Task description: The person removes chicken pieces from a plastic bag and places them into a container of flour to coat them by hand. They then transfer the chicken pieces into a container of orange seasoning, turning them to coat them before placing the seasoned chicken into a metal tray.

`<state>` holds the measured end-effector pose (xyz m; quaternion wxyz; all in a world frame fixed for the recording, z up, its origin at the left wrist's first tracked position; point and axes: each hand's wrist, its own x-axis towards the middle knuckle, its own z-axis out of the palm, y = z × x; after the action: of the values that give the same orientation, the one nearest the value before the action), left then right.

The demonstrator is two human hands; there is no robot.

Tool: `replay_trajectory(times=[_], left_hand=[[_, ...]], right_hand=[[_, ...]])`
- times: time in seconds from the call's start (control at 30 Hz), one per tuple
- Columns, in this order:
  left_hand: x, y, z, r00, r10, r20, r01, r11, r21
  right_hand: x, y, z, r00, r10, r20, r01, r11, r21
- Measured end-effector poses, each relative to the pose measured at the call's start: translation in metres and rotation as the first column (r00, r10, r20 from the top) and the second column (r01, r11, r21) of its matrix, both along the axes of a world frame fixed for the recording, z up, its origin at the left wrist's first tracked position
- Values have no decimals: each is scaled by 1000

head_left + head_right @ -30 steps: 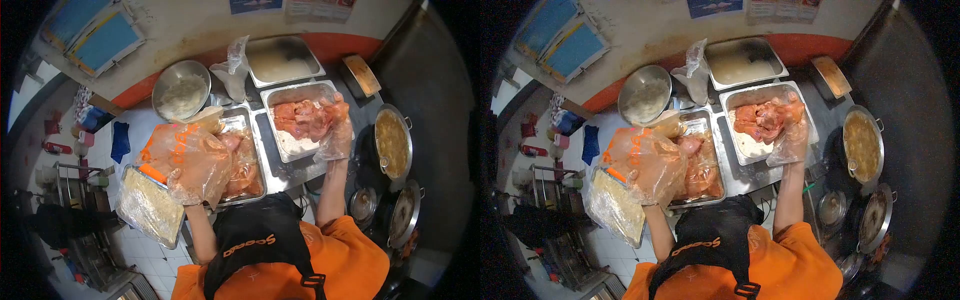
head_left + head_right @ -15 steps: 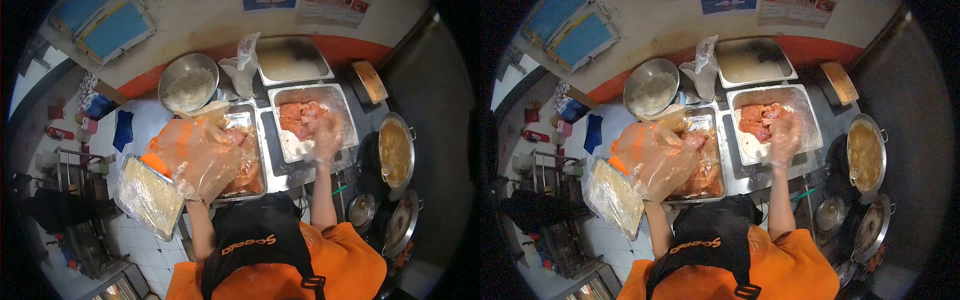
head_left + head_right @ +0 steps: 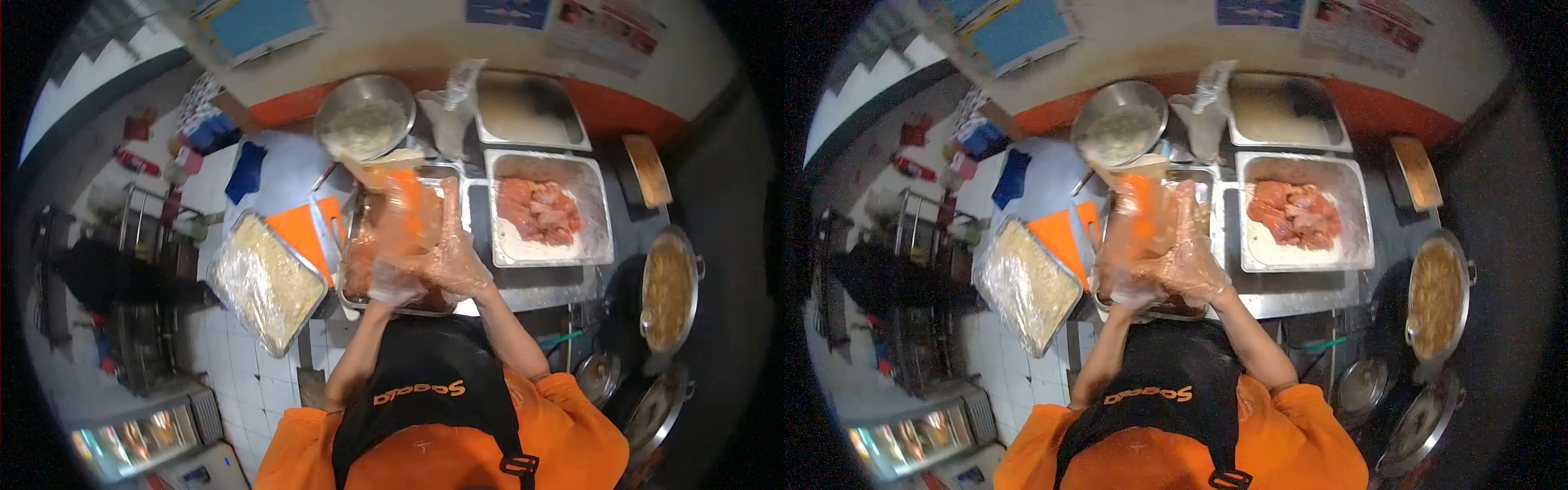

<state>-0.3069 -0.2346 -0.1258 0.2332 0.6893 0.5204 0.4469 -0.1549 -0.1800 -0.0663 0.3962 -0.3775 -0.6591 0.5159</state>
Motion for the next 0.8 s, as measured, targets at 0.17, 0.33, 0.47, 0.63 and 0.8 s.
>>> replay_trajectory(times=[0.17,0.33,0.47,0.63,0.8], left_hand=[[4,-19,2,898,34,-438,-49,999,-24],[7,-51,42,965,163,206,-131,979,-158],[6,-68,53,935,181,-306,-227,966,-121],[-27,-117,20,878,290,-380,-335,940,-57],[-66,-165,10,821,310,-479,-370,929,-33]], right_hand=[[-2,1,-36,981,-185,59,183,982,37],[31,13,-101,998,-33,-47,29,997,-77],[1,-15,-73,982,186,-17,-186,982,-39],[-30,-31,-40,613,756,230,-721,654,-228],[-64,-62,-30,679,694,237,-684,716,-136]])
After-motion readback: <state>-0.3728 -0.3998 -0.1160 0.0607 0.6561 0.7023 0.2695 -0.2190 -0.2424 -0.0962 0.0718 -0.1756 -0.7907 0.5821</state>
